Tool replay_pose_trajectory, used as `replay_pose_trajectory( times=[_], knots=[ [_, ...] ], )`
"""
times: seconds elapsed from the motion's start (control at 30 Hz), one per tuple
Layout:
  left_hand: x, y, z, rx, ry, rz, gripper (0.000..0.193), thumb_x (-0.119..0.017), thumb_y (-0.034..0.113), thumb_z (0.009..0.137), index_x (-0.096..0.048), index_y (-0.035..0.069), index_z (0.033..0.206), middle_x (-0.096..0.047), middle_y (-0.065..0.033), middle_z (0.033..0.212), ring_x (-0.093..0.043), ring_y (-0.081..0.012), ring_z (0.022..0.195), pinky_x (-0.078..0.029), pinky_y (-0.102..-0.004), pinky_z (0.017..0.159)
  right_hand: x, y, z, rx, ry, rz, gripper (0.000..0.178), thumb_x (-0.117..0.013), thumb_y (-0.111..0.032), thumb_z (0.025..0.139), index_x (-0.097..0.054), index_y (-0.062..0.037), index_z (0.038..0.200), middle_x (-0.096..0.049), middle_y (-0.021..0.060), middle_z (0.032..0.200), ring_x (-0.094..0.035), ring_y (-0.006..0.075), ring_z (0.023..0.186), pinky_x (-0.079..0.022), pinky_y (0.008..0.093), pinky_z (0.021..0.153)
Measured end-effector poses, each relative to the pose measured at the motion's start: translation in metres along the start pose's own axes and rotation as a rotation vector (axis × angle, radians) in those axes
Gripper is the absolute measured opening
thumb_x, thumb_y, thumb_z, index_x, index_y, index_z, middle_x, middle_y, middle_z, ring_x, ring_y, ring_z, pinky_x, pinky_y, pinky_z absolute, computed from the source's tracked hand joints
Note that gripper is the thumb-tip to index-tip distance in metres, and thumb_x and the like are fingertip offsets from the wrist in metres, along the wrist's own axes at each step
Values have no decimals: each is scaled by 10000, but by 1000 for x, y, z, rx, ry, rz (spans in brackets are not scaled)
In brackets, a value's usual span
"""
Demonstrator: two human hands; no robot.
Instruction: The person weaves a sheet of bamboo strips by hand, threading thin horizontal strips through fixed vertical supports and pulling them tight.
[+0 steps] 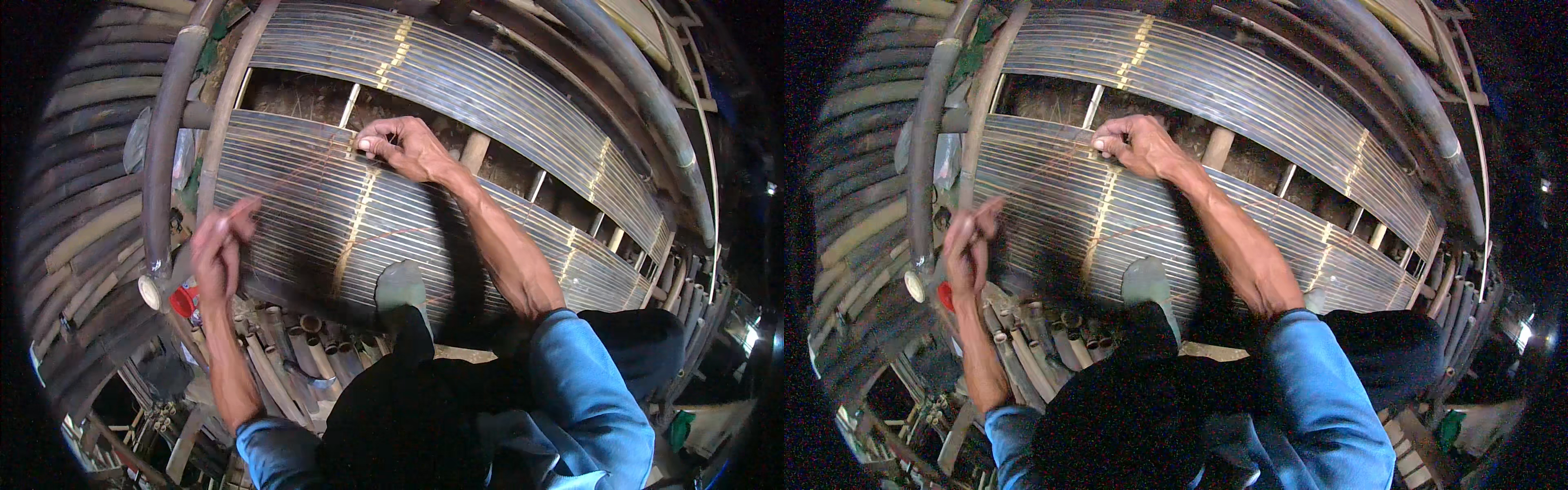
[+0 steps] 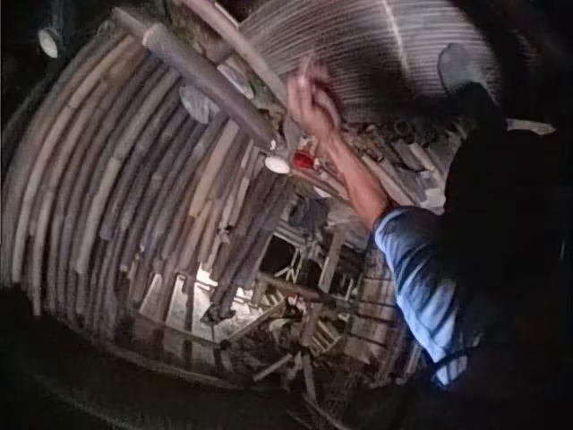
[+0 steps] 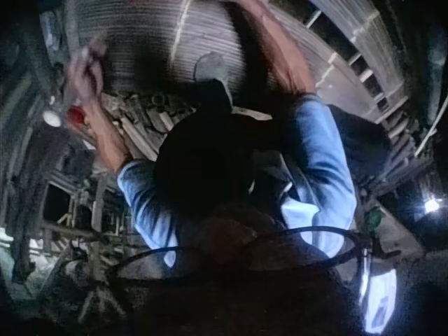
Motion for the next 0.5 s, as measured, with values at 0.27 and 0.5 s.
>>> replay_pose_trajectory(
  times=[0.27, 0.5],
  knots=[
    [208, -9, -162, 167, 563, 582, 328, -614, 252, 1018, -516, 69, 764, -397, 48, 666, -332, -112, 584, -267, -302, 553, -4, 17, -3, 35, 151, 11, 323, -710, -259, 937, -724, -57, 1189, -748, 101, 1018, -650, 170, 881, -531, 345, 814],
    [392, 4, -443, 804, 859, 2304, 503, -593, 494, 971, -692, 5, 1033, -690, -176, 952, -637, -353, 852, -493, -453, 767, 8, 52, -16, -146, 290, -14, 405, -713, -281, 905, -689, -12, 1207, -719, 143, 923, -675, 229, 849, -539, 367, 830]
  ],
)
Point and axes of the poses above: each hand's wrist, its own z-axis towards the middle knuckle, its own x-axis out of the back of the hand, y = z × x, the point moved 8 cm from there along z, towards the middle knuckle
